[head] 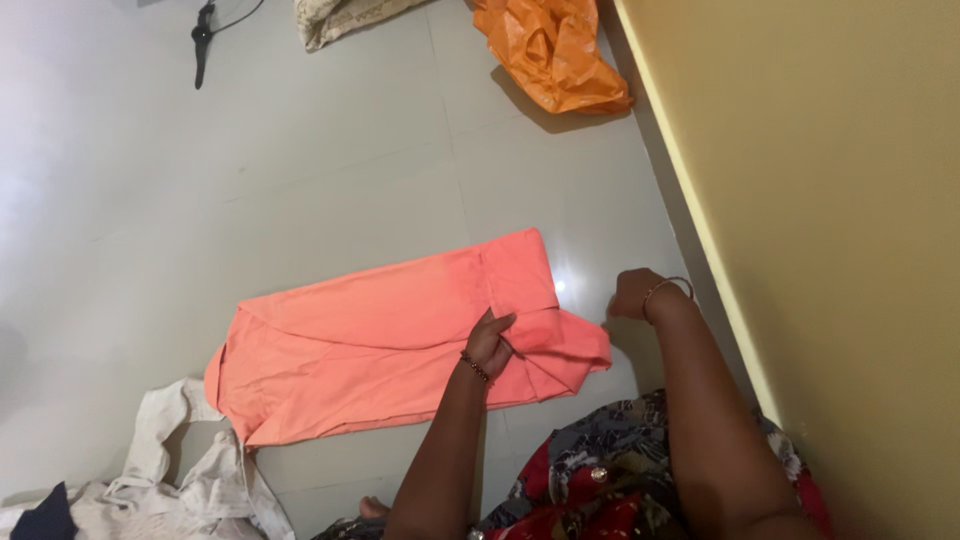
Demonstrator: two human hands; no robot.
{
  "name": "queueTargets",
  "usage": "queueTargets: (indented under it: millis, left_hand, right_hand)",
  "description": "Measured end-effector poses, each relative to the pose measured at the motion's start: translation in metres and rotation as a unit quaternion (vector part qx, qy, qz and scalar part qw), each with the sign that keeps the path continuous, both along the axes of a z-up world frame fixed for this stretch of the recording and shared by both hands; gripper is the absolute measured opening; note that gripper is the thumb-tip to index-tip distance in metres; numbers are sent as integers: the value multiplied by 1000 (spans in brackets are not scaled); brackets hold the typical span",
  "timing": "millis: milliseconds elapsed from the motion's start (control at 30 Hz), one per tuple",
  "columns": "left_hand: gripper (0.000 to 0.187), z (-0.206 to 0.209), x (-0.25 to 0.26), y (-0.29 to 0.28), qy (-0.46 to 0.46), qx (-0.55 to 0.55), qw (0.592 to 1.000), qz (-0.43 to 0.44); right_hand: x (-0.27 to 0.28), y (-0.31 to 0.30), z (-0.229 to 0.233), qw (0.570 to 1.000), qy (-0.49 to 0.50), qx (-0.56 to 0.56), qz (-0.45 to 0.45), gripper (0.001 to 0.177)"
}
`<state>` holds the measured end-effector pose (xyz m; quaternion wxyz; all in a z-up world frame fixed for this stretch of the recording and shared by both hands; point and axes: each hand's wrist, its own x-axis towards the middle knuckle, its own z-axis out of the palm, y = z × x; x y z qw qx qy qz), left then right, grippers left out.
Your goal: The person folds an orange shirt on the floor by smoothing the fabric, tucking in the sleeves, and folding the sides toward the center.
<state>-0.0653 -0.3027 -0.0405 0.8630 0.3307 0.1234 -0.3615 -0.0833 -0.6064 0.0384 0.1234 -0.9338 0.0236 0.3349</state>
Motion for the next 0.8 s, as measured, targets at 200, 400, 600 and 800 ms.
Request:
queueTargets:
  millis: [200, 400, 600, 800]
  left_hand:
    - [39, -16, 3, 3, -16, -50, 999, 8]
    - [48, 1, 0, -2, 2, -17, 1000, 25]
    - [60, 22, -8, -21, -251, 402, 875, 97]
    - [53, 85, -31, -33, -676, 522, 513, -82]
  right_hand:
    - [3, 46, 3, 990, 112, 80, 29, 69]
    - [4, 79, 25, 987, 155, -11, 33, 44]
    - [9, 71, 28, 996, 79, -21, 38, 26]
    - [12, 62, 0, 994, -50, 78, 63, 19]
